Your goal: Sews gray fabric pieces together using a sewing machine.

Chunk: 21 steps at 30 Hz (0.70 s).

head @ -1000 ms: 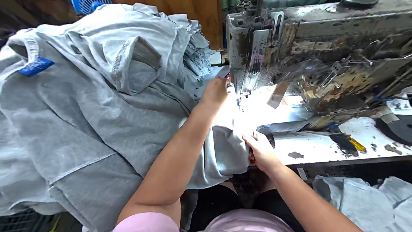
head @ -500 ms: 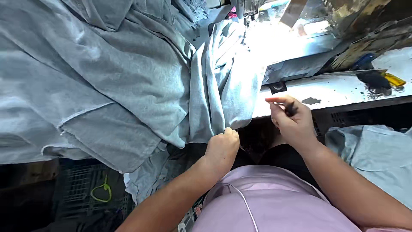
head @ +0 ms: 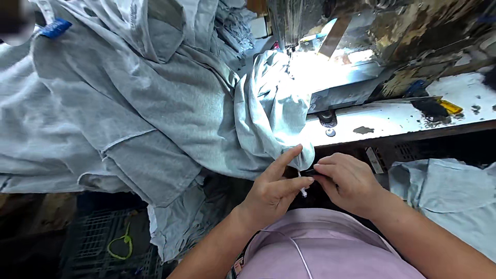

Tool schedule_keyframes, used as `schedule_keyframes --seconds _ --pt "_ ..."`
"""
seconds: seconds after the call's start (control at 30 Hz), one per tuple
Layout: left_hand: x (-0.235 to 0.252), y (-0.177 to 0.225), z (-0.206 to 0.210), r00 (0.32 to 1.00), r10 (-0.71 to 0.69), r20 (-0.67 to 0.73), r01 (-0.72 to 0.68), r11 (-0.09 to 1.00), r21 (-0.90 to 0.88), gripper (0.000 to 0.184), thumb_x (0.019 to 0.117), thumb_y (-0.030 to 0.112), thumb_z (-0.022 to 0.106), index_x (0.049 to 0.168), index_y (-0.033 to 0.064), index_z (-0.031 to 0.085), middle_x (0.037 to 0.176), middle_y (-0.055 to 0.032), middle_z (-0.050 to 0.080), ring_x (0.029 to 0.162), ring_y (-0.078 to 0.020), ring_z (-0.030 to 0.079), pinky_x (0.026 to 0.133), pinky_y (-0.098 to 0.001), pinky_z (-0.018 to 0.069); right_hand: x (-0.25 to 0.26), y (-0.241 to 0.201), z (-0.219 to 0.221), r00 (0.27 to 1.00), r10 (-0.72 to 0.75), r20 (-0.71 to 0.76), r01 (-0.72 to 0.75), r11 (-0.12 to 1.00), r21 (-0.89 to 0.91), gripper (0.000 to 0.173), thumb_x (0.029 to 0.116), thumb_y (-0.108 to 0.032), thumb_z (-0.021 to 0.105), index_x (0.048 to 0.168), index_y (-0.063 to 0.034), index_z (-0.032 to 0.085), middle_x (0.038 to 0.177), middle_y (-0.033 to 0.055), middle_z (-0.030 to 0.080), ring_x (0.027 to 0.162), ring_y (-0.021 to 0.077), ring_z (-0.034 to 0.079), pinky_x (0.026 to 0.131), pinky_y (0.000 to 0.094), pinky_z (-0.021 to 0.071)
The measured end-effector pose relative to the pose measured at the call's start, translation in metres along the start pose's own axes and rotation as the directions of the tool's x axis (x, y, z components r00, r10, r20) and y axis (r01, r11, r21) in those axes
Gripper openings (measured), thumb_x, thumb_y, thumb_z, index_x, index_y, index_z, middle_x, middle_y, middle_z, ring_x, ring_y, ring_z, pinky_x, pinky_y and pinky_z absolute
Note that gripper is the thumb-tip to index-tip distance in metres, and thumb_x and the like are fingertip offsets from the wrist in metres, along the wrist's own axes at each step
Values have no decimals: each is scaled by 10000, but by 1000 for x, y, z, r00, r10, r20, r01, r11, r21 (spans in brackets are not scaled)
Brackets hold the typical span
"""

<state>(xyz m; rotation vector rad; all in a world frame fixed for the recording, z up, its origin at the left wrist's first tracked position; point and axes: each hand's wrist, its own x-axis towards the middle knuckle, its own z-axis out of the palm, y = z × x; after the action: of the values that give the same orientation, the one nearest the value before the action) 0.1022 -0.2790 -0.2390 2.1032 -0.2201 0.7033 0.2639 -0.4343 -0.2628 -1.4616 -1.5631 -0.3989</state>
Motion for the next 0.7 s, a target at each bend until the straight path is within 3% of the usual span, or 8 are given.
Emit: schedule_keyframes --seconds 0.2,0.3,0.37,0.43,0.5,0.53,0.63,0.7 --pt "6 0 8 998 -3 65 4 1000 -8 166 1018 64 619 1110 48 757 1508 -266 487 1256 -190 633 1062 -313 537 4 1 4 998 -55 36 52 996 76 137 1017 -81 538 1034 -21 661 938 131 708 895 190 678 837 255 548" --pt "5 4 -8 992 0 127 -20 988 153 213 1030 49 579 1175 68 734 1479 -275 517 1253 -211 641 1066 -312 531 3 7 -2 997 -12 70 1 989 149 158 1051 -135 555 1028 -17 657 946 124 699 935 158 678 874 227 546" --pt "4 13 -39 992 20 125 -75 889 451 252 1041 51 531 1231 70 696 1342 -212 652 1189 -213 682 1010 -319 555 9 18 -12 995 59 82 -72 984 166 198 1043 -191 586 1059 -9 661 955 114 698 923 102 669 857 181 541" --pt "7 32 -94 998 37 49 -61 718 693 227 1042 108 547 1179 59 722 1152 -129 742 1047 -176 723 910 -308 590 21 37 -25 988 136 69 -145 979 143 302 1017 -281 632 1101 7 661 884 77 658 781 23 592 717 123 499" --pt "12 64 -163 999 45 -30 1 538 843 231 1030 191 572 1107 51 738 1041 -130 744 919 -180 721 787 -326 587 39 61 -33 981 191 22 -192 980 60 355 987 -320 655 1098 13 710 786 42 609 673 6 493 612 117 412" --pt "14 81 -197 996 58 -74 38 475 879 250 1013 212 593 1066 15 736 992 -163 723 878 -200 700 760 -338 572 50 70 -33 979 202 -5 -201 979 9 314 992 -291 646 1063 -1 743 769 49 626 667 21 524 621 128 439" --pt "24 104 -259 965 179 -191 113 373 921 289 984 214 663 985 -70 715 952 -225 680 965 -271 645 930 -402 486 89 77 -22 985 167 -46 -170 983 -69 232 993 -172 601 995 -39 791 824 85 704 738 96 648 718 199 536" --pt "39 107 -262 933 220 -285 165 443 881 288 956 182 687 951 -105 706 992 -231 686 1105 -272 619 1057 -399 433 115 78 -5 989 144 -36 -146 988 -57 207 961 -91 598 1002 -19 788 889 121 736 750 166 697 718 286 581"
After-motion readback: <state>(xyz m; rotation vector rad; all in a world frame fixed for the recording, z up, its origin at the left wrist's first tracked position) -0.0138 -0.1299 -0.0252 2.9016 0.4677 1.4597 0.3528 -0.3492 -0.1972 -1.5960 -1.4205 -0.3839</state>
